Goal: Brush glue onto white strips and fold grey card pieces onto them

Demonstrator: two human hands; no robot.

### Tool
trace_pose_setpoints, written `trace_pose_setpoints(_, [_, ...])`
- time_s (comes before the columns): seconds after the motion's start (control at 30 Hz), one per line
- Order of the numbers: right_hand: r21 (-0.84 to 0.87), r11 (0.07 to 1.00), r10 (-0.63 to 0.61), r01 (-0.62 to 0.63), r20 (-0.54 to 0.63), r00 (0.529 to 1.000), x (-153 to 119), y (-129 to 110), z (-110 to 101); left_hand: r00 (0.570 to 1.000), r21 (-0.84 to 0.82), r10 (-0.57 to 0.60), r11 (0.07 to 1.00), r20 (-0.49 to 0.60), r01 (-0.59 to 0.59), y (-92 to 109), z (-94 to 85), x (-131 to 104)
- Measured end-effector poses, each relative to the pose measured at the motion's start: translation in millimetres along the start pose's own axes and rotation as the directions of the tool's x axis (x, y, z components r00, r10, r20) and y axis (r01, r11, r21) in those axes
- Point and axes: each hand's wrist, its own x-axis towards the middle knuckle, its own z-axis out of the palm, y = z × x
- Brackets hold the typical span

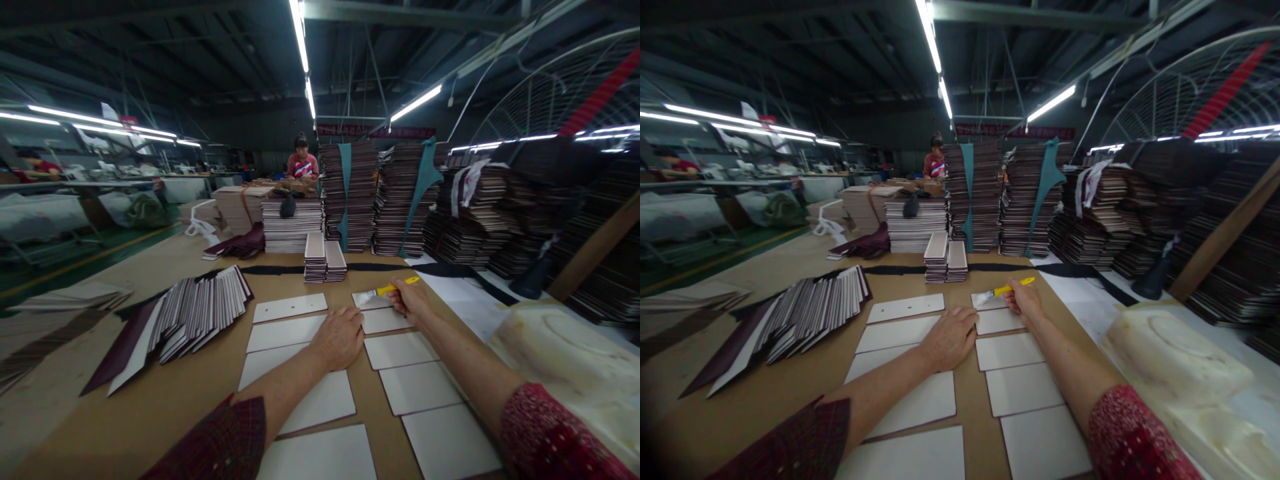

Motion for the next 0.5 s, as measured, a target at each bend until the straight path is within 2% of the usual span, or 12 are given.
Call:
trace_pose_setpoints(0.2, [-0.012,1.000,-0.002,0.002,-0.028,1.000,6.7,0.8,-8.3,1.000,0.008,-0.002,1.000,0.011,0.002,-0.2,0.3,0.0])
trace_pose_setpoints(0.5, [-0.007,0.999,-0.036,0.036,-0.129,0.991,22.2,-5.5,-43.4,1.000,0.015,0.008,1.000,-0.001,-0.008,-0.3,0.1,-0.2])
